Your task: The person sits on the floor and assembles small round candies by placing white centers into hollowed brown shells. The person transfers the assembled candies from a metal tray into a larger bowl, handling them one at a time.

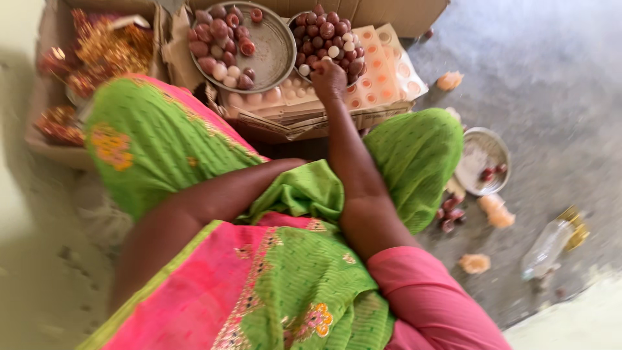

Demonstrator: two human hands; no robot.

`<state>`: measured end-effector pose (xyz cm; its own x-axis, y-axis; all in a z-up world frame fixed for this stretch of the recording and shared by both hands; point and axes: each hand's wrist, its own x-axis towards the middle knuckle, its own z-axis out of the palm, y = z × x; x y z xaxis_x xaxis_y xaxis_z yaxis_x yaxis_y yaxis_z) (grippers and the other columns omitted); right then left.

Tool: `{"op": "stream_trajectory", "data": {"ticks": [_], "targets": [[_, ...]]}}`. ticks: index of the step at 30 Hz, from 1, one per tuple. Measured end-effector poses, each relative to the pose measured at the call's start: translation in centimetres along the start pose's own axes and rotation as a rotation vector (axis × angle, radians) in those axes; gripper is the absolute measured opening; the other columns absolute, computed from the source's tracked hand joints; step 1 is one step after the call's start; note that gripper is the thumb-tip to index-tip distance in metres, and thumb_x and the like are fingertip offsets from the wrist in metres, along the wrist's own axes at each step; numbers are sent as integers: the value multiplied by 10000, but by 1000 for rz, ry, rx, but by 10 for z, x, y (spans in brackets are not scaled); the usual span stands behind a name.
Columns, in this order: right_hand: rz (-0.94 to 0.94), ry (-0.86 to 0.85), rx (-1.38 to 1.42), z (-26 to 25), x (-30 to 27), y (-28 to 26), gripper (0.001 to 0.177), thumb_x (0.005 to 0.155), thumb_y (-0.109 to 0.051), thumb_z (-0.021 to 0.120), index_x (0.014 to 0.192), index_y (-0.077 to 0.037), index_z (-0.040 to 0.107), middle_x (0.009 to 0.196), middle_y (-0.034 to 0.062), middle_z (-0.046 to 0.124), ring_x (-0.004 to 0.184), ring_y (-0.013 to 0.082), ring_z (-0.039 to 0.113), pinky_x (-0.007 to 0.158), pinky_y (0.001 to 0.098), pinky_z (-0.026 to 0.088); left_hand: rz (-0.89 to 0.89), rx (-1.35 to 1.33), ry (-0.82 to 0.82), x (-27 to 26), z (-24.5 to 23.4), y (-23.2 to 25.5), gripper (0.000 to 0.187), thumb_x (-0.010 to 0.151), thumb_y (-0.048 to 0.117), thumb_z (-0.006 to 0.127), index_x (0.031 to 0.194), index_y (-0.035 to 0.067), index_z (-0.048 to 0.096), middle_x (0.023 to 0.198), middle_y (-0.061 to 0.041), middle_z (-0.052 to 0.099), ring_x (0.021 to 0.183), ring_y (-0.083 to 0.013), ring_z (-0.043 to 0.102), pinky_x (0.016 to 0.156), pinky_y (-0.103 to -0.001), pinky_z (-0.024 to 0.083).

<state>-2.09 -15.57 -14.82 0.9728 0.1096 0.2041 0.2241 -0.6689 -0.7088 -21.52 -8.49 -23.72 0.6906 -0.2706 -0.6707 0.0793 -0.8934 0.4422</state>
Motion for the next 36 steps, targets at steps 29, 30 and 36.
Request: {"op": "stream_trajectory", "data": {"ticks": [29,30,36], "targets": [[-291,-573,-160,124,145,-88,296,758,-253,804,1040,-167,782,980,93,767,933,276,729,832,414,565,60,194,201,-5,-238,-79,292,967,261,548,984,68,767,1058,-189,757,958,-346,715,878,-469,558],[-273,-578,-165,130,145,-92,304,770,-272,803,1055,-169,778,996,91,768,933,270,729,838,413,561,222,500,310,-8,-244,-93,201,885,145,611,929,84,796,1058,-166,764,1005,-344,703,906,-461,564],[-120,-672,-194,147,123,-111,379,766,-394,813,1078,-188,751,991,96,756,913,249,715,811,393,564,-302,-139,573,-16,-269,-106,201,934,43,567,966,-14,757,1093,-273,719,1020,-417,719,858,-497,590]]}}
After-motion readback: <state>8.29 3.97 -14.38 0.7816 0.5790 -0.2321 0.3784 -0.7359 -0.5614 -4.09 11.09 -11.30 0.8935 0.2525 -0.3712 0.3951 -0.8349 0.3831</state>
